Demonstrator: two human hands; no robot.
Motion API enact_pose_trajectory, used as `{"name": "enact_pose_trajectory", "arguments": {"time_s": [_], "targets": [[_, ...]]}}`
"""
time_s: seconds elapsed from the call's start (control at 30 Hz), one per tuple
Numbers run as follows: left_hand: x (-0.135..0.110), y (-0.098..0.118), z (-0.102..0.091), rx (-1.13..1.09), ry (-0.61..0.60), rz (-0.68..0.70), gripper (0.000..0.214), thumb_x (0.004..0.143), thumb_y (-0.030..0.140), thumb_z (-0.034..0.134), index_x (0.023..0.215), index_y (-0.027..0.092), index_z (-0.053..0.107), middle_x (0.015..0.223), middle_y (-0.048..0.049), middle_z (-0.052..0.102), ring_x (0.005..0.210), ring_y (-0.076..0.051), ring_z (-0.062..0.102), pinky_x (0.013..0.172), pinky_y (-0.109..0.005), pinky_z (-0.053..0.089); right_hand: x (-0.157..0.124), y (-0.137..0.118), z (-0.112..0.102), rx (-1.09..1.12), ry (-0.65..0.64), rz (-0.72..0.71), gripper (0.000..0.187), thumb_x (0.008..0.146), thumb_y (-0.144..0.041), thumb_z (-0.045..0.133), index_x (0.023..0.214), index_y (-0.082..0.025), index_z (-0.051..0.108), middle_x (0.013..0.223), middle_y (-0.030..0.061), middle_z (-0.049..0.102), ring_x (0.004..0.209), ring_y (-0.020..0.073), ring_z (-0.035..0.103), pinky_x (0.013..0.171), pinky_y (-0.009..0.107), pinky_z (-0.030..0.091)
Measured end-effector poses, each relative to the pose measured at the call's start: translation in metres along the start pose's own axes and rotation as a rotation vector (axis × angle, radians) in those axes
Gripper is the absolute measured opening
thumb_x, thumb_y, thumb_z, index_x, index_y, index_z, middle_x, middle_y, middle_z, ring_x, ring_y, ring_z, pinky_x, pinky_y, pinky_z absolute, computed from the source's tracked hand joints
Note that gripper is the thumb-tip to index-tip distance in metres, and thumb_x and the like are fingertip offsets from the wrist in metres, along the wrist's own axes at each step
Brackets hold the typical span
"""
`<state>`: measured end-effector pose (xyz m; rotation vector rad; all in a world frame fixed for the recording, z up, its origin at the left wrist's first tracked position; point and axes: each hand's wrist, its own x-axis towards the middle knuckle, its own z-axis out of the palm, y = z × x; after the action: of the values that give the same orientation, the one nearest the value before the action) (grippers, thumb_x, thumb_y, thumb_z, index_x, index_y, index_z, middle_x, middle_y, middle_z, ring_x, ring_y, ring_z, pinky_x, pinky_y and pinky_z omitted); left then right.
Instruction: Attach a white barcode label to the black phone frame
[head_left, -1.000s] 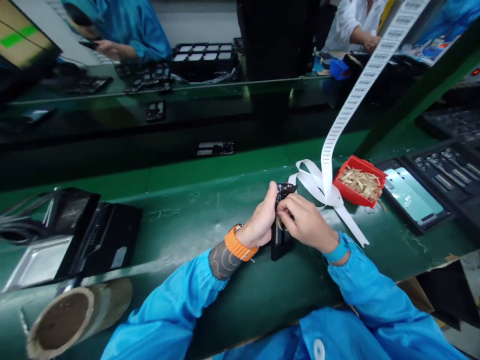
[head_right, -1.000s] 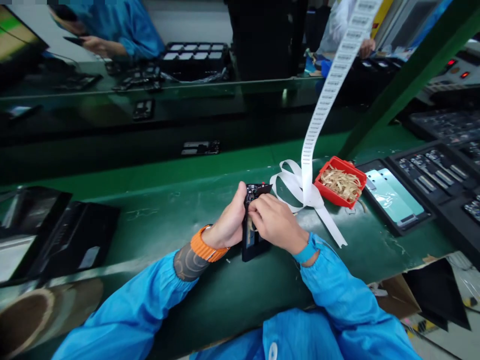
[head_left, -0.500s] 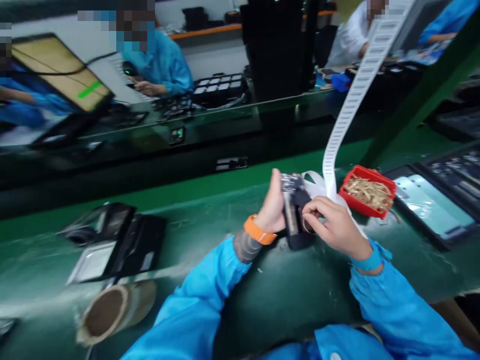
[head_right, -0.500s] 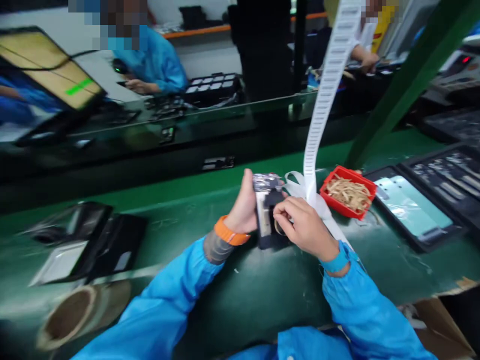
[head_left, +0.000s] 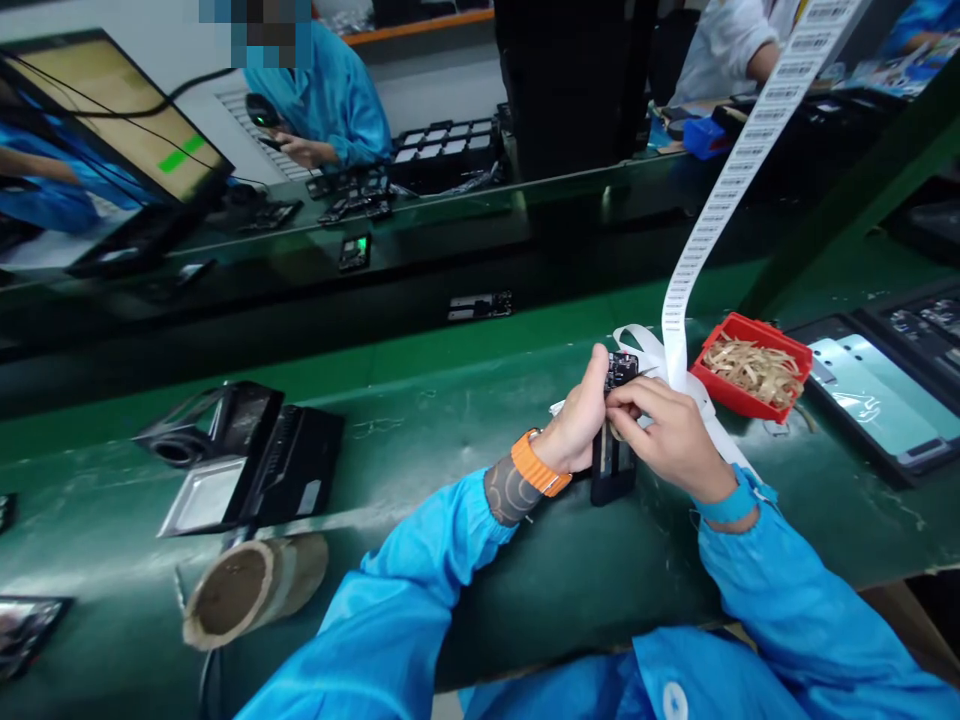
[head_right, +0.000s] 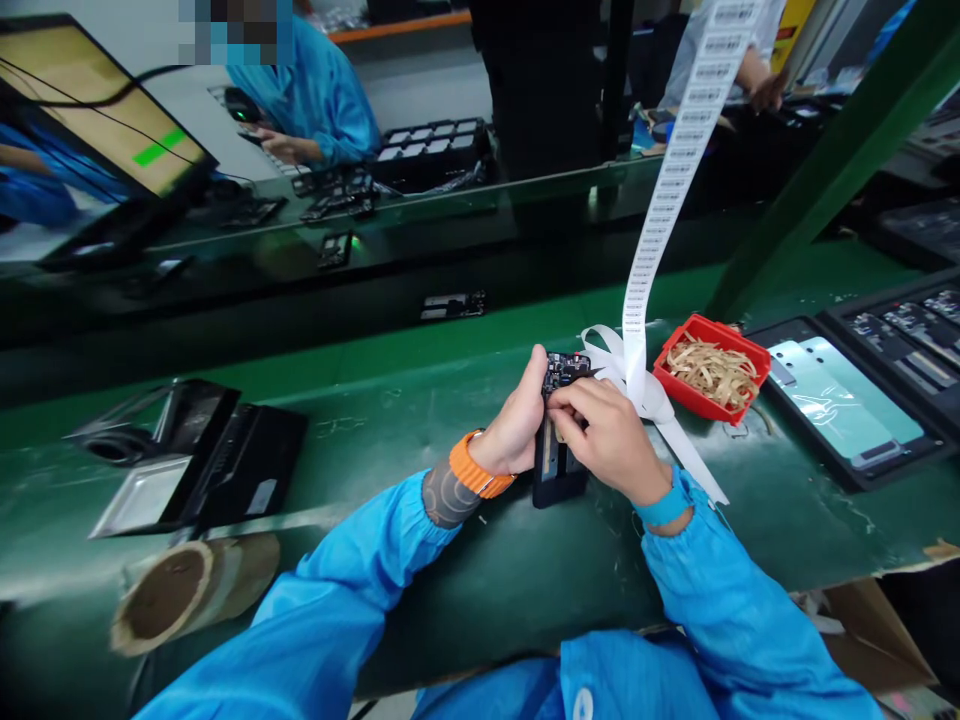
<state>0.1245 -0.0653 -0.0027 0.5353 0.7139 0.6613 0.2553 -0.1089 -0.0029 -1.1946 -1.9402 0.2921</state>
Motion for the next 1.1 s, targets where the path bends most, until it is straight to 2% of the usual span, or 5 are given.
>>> {"name": "enact_pose_trajectory", "arguments": {"time_s": [0.3, 0.47, 0.7, 0.93, 1.1], "targets": [[0.009, 0.02, -0.005, -0.01, 0.035, -0.005, 0.07, 0.096, 0.074, 0.038, 0.103, 0.012, 0.07, 0.083, -0.009, 0.073, 0.074, -0.02, 0.072, 0.074, -0.031, 0.058, -0.001, -0.001, -0.017, -0.04, -0.17, -0.03, 0.017, 0.097, -0.017, 0.046, 0.082, -0.023, 0.051, 0.076, 0.0021, 0.061, 0.071, 0.0195, 0.056, 0.069, 0.033, 0.043], [0.044, 0.065, -0.01, 0.055, -0.163, -0.083, 0.075, 0.097, 0.073, 0.03, 0.11, 0.01, 0.069, 0.089, -0.0144, 0.074, 0.073, -0.026, 0.074, 0.068, -0.041, 0.062, -0.01, 0.073, -0.091, -0.432, 0.33, 0.4, 0.011, 0.093, -0.026, 0.05, 0.085, -0.023, 0.058, 0.081, 0.0057, 0.065, 0.074, 0.0222, 0.059, 0.068, 0.034, 0.041], [0.11, 0.064, 0.013, 0.208, -0.349, -0.337, 0.076, 0.1, 0.069, 0.028, 0.121, 0.007, 0.066, 0.074, -0.0136, 0.072, 0.066, -0.025, 0.073, 0.066, -0.04, 0.062, -0.033, 0.148, -0.108, -0.638, 0.179, 0.618, 0.022, 0.086, -0.033, 0.051, 0.08, -0.021, 0.069, 0.072, 0.0087, 0.066, 0.075, 0.0261, 0.059, 0.07, 0.036, 0.04], [0.082, 0.057, -0.01, 0.155, -0.496, -0.273, 0.088, 0.092, 0.081, 0.028, 0.132, 0.011, 0.063, 0.087, -0.0186, 0.075, 0.074, -0.029, 0.075, 0.071, -0.044, 0.061, -0.03, 0.126, -0.107, -0.65, 0.48, 0.566, 0.021, 0.089, -0.032, 0.052, 0.072, -0.023, 0.058, 0.079, 0.01, 0.063, 0.086, 0.0298, 0.059, 0.082, 0.046, 0.046], [0.03, 0.042, -0.036, 0.134, -0.516, -0.221, 0.09, 0.086, 0.083, 0.043, 0.141, 0.013, 0.058, 0.093, -0.0184, 0.075, 0.077, -0.032, 0.075, 0.073, -0.045, 0.06, -0.011, 0.064, -0.06, -0.376, 0.494, 0.364, 0.011, 0.088, -0.032, 0.063, 0.083, -0.023, 0.058, 0.09, 0.0084, 0.066, 0.091, 0.0284, 0.063, 0.085, 0.047, 0.051]]}}
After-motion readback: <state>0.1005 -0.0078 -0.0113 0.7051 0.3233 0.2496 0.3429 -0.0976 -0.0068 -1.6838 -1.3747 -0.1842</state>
